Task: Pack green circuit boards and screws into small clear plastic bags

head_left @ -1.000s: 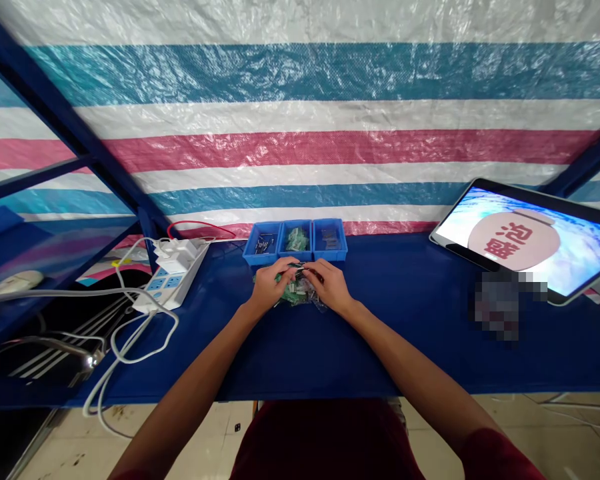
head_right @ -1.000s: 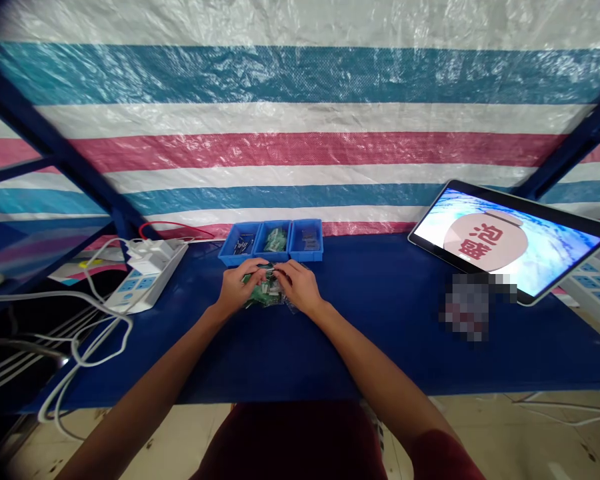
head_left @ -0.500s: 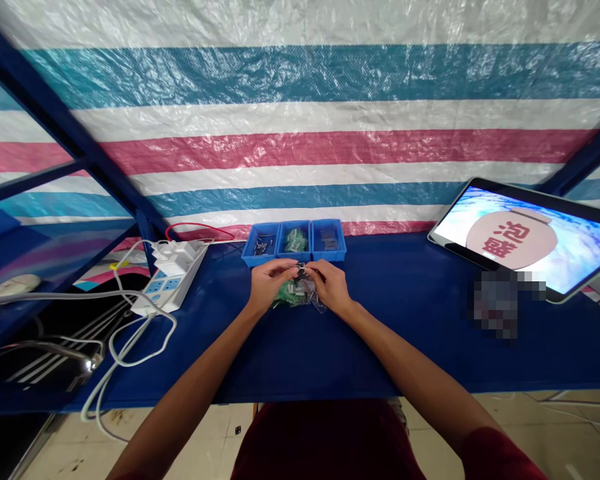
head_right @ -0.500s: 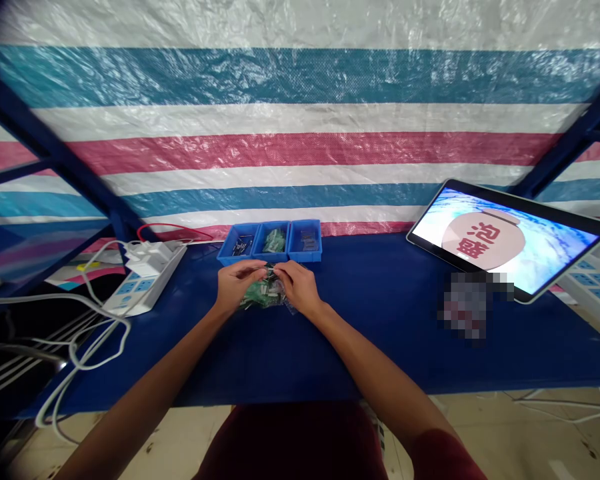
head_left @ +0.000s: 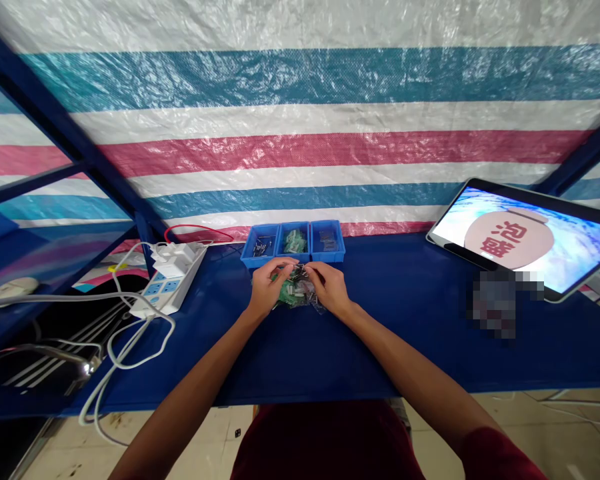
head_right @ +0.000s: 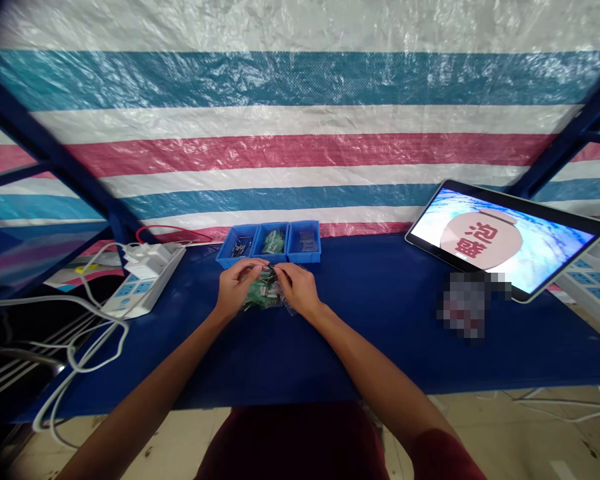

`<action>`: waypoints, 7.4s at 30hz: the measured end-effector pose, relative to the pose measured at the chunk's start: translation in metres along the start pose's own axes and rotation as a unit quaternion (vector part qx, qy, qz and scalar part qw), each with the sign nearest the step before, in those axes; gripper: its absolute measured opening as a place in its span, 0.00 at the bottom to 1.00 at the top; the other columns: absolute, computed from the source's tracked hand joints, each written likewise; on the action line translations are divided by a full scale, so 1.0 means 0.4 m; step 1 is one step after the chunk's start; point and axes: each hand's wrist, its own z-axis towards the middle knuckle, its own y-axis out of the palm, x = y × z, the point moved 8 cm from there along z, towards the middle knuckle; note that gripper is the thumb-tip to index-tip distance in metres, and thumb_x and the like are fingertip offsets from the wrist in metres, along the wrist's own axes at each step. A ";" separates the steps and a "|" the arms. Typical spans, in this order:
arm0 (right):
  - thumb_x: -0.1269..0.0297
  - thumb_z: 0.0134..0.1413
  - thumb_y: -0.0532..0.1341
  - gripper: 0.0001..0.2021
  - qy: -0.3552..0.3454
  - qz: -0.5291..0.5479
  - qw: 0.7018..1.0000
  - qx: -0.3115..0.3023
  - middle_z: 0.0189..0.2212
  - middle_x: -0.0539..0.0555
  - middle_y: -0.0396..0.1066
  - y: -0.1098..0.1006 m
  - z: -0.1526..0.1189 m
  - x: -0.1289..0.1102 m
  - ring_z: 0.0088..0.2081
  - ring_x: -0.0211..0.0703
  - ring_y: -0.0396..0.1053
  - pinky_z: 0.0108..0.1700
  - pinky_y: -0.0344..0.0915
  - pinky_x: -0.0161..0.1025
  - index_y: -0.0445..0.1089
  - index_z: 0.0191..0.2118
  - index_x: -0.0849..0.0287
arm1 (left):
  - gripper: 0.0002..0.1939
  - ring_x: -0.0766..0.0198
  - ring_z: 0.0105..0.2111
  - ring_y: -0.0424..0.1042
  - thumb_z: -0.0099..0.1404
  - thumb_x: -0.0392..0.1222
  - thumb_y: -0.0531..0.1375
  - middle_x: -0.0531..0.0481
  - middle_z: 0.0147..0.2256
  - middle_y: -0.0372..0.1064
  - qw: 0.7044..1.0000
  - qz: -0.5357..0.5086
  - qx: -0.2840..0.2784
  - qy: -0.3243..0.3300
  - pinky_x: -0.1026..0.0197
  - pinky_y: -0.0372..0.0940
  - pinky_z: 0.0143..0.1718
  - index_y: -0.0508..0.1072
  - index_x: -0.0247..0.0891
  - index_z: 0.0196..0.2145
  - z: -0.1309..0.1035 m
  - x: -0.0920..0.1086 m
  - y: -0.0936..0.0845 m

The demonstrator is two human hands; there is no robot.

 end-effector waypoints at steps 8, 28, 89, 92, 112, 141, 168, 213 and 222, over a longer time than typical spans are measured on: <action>0.62 0.63 0.51 0.13 0.005 -0.009 1.000 0.017 0.35 0.55 0.75 -0.010 0.001 0.001 0.35 0.42 0.73 0.39 0.67 0.36 0.72 0.40 0.59 | 0.10 0.65 0.31 0.71 0.66 0.41 0.57 0.48 0.33 0.74 0.975 0.162 0.026 0.148 0.63 0.67 0.34 0.77 0.38 0.41 -0.009 0.051 -0.010; 0.60 0.63 0.53 0.12 -0.038 0.006 0.997 -0.070 0.32 0.54 0.71 0.029 -0.006 -0.005 0.33 0.39 0.69 0.36 0.65 0.34 0.72 0.39 0.57 | 0.09 0.64 0.25 0.73 0.60 0.46 0.63 0.51 0.25 0.75 0.978 0.153 0.028 0.141 0.63 0.68 0.31 0.77 0.39 0.26 -0.019 0.058 -0.004; 0.54 0.61 0.55 0.17 0.003 -0.049 0.999 -0.005 0.22 0.51 0.69 0.009 0.003 0.024 0.25 0.37 0.65 0.30 0.59 0.34 0.69 0.25 0.58 | 0.05 0.59 0.42 0.74 0.66 0.41 0.54 0.42 0.42 0.75 0.976 0.171 -0.017 0.136 0.58 0.67 0.44 0.67 0.38 0.33 -0.020 0.048 -0.003; 0.55 0.61 0.54 0.18 -0.001 -0.046 0.999 -0.005 0.22 0.51 0.69 0.007 0.003 0.019 0.24 0.37 0.65 0.29 0.59 0.34 0.69 0.25 0.59 | 0.06 0.60 0.39 0.75 0.66 0.42 0.54 0.45 0.38 0.76 0.974 0.182 -0.019 0.136 0.59 0.67 0.42 0.66 0.38 0.33 -0.020 0.045 -0.001; 0.55 0.62 0.53 0.18 0.017 -0.050 0.999 -0.014 0.23 0.51 0.71 0.005 0.005 0.017 0.25 0.37 0.65 0.31 0.59 0.34 0.70 0.26 0.59 | 0.10 0.64 0.29 0.69 0.68 0.38 0.54 0.47 0.29 0.73 0.935 0.262 0.015 0.239 0.61 0.64 0.35 0.75 0.36 0.37 -0.021 0.084 -0.003; 0.55 0.62 0.52 0.19 0.027 -0.066 0.997 -0.018 0.21 0.51 0.68 0.011 0.001 0.028 0.23 0.36 0.64 0.29 0.57 0.34 0.69 0.25 0.59 | 0.15 0.59 0.42 0.68 0.68 0.47 0.51 0.45 0.40 0.69 0.915 0.384 -0.026 0.118 0.57 0.61 0.47 0.74 0.39 0.40 0.071 -0.029 -0.069; 0.54 0.62 0.51 0.20 0.030 -0.074 0.996 -0.040 0.22 0.52 0.70 0.021 -0.001 0.037 0.24 0.38 0.64 0.29 0.57 0.35 0.69 0.25 0.59 | 0.11 0.56 0.38 0.71 0.66 0.45 0.56 0.47 0.37 0.75 0.853 0.437 -0.240 0.151 0.56 0.55 0.40 0.76 0.39 0.36 0.020 -0.097 0.046; 0.54 0.61 0.52 0.15 0.033 0.003 0.997 -0.073 0.26 0.51 0.70 0.025 0.000 0.018 0.26 0.37 0.65 0.31 0.60 0.33 0.71 0.37 0.59 | 0.13 0.69 0.17 0.65 0.60 0.47 0.62 0.52 0.19 0.70 0.981 0.149 -0.077 0.095 0.66 0.61 0.20 0.76 0.35 0.25 0.015 0.008 -0.009; 0.56 0.62 0.52 0.15 0.002 0.008 0.998 -0.063 0.28 0.53 0.70 0.025 0.000 0.009 0.28 0.38 0.65 0.33 0.62 0.34 0.71 0.35 0.59 | 0.09 0.63 0.29 0.73 0.63 0.42 0.60 0.46 0.29 0.75 0.978 0.119 -0.048 0.167 0.62 0.67 0.31 0.78 0.36 0.30 0.014 0.030 -0.019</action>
